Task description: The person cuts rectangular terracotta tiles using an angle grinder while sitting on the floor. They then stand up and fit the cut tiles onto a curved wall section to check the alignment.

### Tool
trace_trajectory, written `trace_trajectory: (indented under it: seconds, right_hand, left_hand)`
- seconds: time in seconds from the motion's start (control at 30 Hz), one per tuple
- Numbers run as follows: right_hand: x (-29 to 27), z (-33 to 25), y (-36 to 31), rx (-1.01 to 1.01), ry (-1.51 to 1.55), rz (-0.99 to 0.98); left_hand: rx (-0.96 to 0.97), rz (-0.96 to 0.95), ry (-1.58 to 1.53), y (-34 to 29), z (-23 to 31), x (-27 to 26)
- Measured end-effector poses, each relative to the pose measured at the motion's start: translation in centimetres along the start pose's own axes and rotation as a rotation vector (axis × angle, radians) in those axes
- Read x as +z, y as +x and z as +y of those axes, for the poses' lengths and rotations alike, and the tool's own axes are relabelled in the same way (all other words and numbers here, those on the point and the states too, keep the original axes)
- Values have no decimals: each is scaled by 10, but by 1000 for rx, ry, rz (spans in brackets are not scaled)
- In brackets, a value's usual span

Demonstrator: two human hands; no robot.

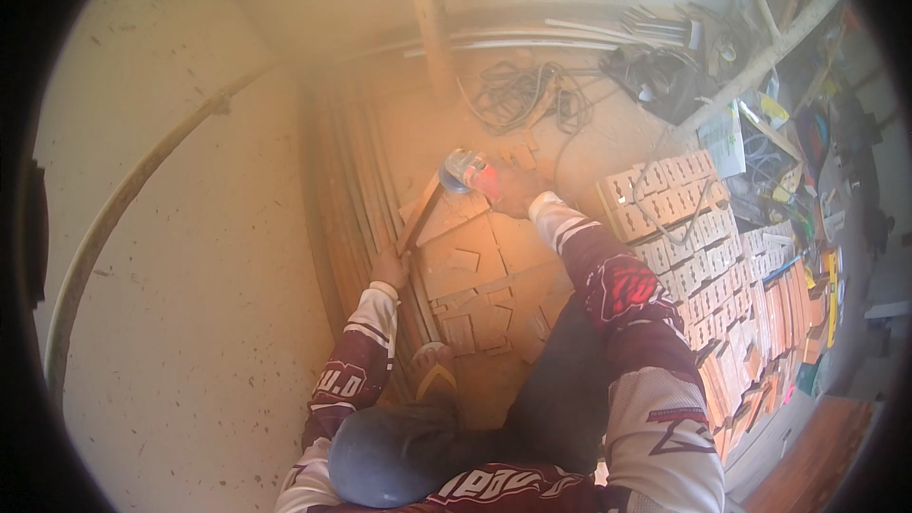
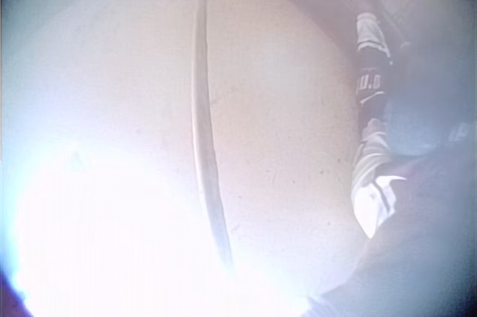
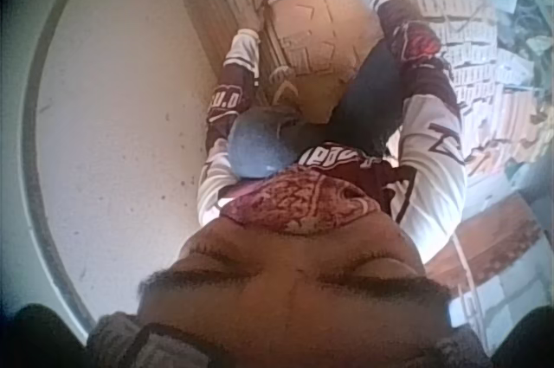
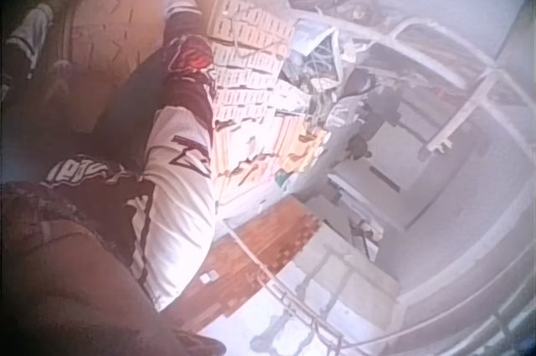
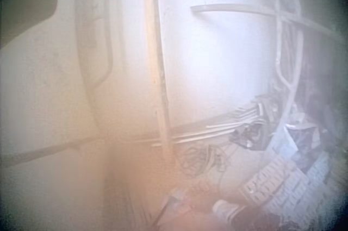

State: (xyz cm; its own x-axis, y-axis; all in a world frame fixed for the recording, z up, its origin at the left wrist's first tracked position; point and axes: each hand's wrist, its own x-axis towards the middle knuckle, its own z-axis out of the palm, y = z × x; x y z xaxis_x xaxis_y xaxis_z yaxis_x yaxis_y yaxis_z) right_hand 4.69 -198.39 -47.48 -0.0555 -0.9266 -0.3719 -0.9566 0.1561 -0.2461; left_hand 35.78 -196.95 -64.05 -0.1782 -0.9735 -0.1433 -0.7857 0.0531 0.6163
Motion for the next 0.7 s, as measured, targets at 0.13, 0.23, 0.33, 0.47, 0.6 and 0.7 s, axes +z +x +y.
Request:
trace_trajectory:
  seconds: [0.13, 0.23, 0.33, 0.47, 0.6, 0.7]
  right_hand:
    - [-1, -2, -4, 10, 5, 66]
    - [5, 2, -3, -39, -7, 60]
    - [6, -6, -4, -78, -27, 37]
    - [7, 0, 1, -51, -6, 29]
    - [8, 1, 2, -21, 3, 58]
    - [2, -4, -5, -45, -3, 5]
  left_hand:
    - [-5, 2, 25, -1, -2, -1]
    - [15, 20, 38, 0, 1, -1]
    - [24, 60, 54, -3, 1, -2]
    - [15, 43, 35, -6, 16, -8]
    - [7, 38, 40, -3, 11, -8]
    - [-15, -22, 15, -3, 12, -11]
